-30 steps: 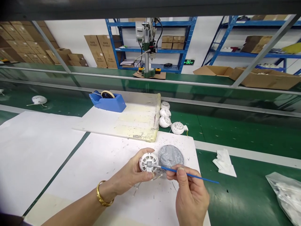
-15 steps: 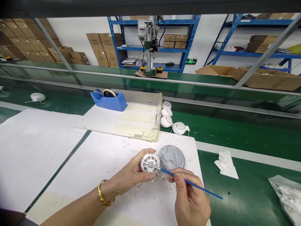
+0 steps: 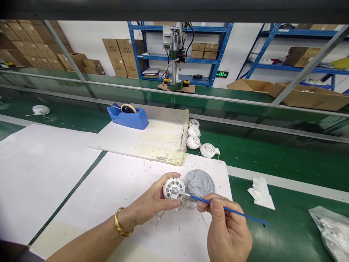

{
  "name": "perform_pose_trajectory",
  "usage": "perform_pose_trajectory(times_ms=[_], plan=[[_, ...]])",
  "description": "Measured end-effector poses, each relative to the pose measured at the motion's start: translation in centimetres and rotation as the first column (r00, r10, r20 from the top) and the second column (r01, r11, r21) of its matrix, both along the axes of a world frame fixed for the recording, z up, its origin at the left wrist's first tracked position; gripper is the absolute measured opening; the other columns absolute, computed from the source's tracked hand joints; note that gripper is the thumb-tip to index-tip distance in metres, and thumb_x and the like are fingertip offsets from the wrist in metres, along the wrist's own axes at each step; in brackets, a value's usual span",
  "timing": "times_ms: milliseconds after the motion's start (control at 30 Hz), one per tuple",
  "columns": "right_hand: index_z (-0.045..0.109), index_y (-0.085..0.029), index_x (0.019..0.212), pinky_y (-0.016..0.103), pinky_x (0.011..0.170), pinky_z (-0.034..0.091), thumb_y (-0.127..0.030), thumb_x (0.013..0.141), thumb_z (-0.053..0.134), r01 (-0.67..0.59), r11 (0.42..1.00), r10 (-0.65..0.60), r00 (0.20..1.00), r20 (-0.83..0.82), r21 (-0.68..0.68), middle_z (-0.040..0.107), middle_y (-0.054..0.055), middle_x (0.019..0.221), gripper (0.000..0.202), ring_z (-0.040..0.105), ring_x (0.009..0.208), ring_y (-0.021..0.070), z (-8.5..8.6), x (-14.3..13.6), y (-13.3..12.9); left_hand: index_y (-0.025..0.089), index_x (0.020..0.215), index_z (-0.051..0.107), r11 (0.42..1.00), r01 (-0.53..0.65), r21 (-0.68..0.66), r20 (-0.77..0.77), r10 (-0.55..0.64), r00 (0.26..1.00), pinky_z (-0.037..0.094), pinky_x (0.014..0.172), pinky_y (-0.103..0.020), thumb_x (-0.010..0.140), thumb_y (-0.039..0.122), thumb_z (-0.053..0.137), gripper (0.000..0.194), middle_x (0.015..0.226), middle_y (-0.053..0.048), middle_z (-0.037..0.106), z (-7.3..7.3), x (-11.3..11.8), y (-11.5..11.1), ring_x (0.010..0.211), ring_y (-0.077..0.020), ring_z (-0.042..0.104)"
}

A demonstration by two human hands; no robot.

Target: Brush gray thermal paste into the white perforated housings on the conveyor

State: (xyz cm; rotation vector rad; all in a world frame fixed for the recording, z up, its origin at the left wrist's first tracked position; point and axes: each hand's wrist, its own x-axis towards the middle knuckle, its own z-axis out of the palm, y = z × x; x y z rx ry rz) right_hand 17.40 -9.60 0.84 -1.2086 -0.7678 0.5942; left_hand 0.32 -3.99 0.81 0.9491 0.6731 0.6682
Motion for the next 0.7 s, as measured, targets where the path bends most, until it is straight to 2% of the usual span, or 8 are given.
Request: perform_pose_trajectory(times_ms=[67,133,233,333,467,600,700], plan=[[0.060,-0.017,0.079,0.029,0.056,0.055,-0.035,0.075,0.071,-0.015,0.998,0.002,0.974,-0.228,-0.054,0.064,0.003,0.075,0.021,0.062,0.059,0.0143,-0.3,0.0,0.5,0.025,0.125,0.041,1.000,0.001,-0.022,0.018,-0.001,1.000,0.041,0.074,-0.027,0.076,0.023,0.072,0.059,0.089,-0.002,0.058,-0.1,-0.1,0.1,0.079,-0.0118,0.052],[0.061,-0.016,0.074,0.023,0.054,0.053,-0.033,0.069,0.076,-0.035,0.993,-0.015,0.903,-0.428,-0.109,0.063,0.002,0.073,0.023,0.060,0.059,0.0114,-0.6,0.1,1.1,0.023,0.123,0.041,0.997,0.001,-0.076,0.043,0.002,0.999,0.043,0.076,-0.031,0.079,0.025,0.069,0.052,0.089,-0.003,0.058,-0.3,-0.1,0.3,0.077,-0.0123,0.054],[0.062,-0.014,0.070,0.016,0.053,0.051,-0.026,0.063,0.080,-0.069,0.984,-0.048,0.787,-0.615,-0.166,0.060,0.001,0.074,0.023,0.057,0.060,0.0080,-0.7,0.5,1.8,0.023,0.116,0.046,0.982,-0.028,-0.188,0.074,0.042,0.996,0.046,0.079,-0.037,0.083,0.026,0.065,0.038,0.094,-0.004,0.057,-0.8,-0.1,0.8,0.078,-0.0138,0.055],[0.062,-0.014,0.070,0.014,0.054,0.051,-0.023,0.063,0.080,-0.084,0.984,-0.048,0.730,-0.682,-0.159,0.059,0.001,0.075,0.021,0.056,0.062,0.0074,-0.6,1.2,2.1,0.023,0.112,0.047,0.965,-0.059,-0.255,0.100,0.087,0.991,0.048,0.076,-0.037,0.084,0.026,0.063,0.032,0.098,-0.005,0.056,-1.3,-0.2,1.3,0.078,-0.0147,0.056],[0.063,-0.013,0.071,0.014,0.056,0.052,-0.022,0.065,0.078,-0.059,0.985,-0.071,0.715,-0.696,-0.161,0.059,0.002,0.077,0.019,0.056,0.065,0.0079,-0.5,2.3,2.1,0.023,0.111,0.046,0.955,-0.097,-0.279,0.109,0.132,0.985,0.049,0.069,-0.033,0.085,0.027,0.061,0.031,0.093,-0.005,0.057,-1.3,-0.3,1.6,0.073,-0.0147,0.058],[0.062,-0.012,0.071,0.013,0.057,0.052,-0.022,0.061,0.080,-0.010,0.979,-0.139,0.689,-0.711,-0.201,0.059,0.003,0.076,0.022,0.057,0.064,0.0079,-0.8,3.3,2.2,0.023,0.114,0.045,0.961,-0.219,-0.170,0.023,0.226,0.974,0.052,0.070,-0.034,0.088,0.034,0.056,0.030,0.092,-0.005,0.057,-0.3,-1.0,1.8,0.077,-0.0164,0.059],[0.062,-0.012,0.070,0.015,0.057,0.053,-0.023,0.057,0.082,0.033,0.973,-0.187,0.681,-0.708,-0.226,0.061,0.004,0.074,0.027,0.058,0.063,0.0088,-1.3,4.1,2.4,0.024,0.119,0.044,0.910,-0.415,0.010,-0.092,0.414,0.906,0.053,0.068,-0.035,0.086,0.039,0.056,0.039,0.092,-0.004,0.058,0.2,-3.8,3.3,0.074,-0.0174,0.061]])
